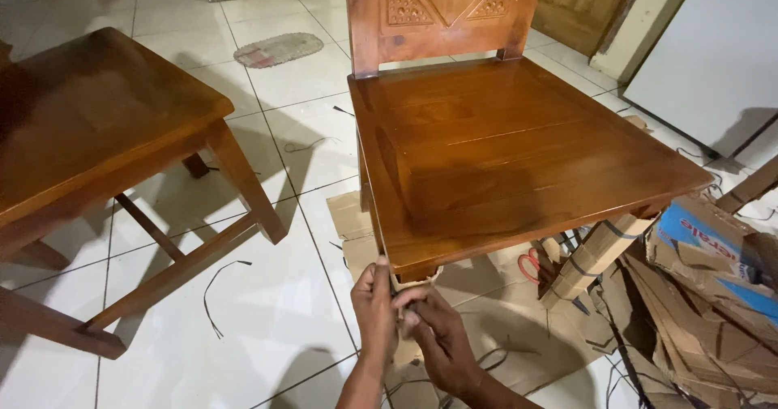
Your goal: Wrapping wooden chair legs with cardboard and securing them with string using scissors
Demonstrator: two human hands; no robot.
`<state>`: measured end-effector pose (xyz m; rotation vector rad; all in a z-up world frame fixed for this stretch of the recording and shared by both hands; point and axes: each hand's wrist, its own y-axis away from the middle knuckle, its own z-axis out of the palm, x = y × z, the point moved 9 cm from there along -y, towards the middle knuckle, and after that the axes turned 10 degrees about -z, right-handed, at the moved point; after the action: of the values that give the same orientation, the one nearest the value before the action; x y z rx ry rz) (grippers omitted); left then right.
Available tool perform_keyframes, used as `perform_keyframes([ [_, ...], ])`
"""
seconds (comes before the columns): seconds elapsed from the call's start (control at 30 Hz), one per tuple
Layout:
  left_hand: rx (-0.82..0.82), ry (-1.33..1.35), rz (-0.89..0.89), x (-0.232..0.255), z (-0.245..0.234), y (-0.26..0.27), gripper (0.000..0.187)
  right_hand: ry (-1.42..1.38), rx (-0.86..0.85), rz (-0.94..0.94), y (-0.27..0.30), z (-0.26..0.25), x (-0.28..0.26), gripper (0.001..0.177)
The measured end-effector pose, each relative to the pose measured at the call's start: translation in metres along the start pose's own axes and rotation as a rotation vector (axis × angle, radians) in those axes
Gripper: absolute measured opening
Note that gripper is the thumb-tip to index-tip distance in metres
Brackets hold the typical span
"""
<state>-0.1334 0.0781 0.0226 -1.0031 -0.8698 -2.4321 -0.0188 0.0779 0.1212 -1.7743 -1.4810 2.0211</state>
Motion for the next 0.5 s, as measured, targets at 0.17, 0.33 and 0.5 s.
perform_keyframes([
  [0.17, 0.164, -0.239, 0.35, 0.017, -0.008, -0.023, 0.044, 0.179, -0.086, -0.033, -0.007, -0.001, -0.003, 0.042],
  [0.33, 0.17, -0.176, 0.431, 0.017, -0.009, -0.034, 0.052, 0.196, -0.079, 0.048, 0.0, -0.005, 0.008, 0.046],
  [0.5, 0.191, -0.197, 0.528, 0.017, -0.014, -0.048, 0.053, 0.084, -0.08, 0.083, 0.015, -0.01, 0.038, 0.037],
])
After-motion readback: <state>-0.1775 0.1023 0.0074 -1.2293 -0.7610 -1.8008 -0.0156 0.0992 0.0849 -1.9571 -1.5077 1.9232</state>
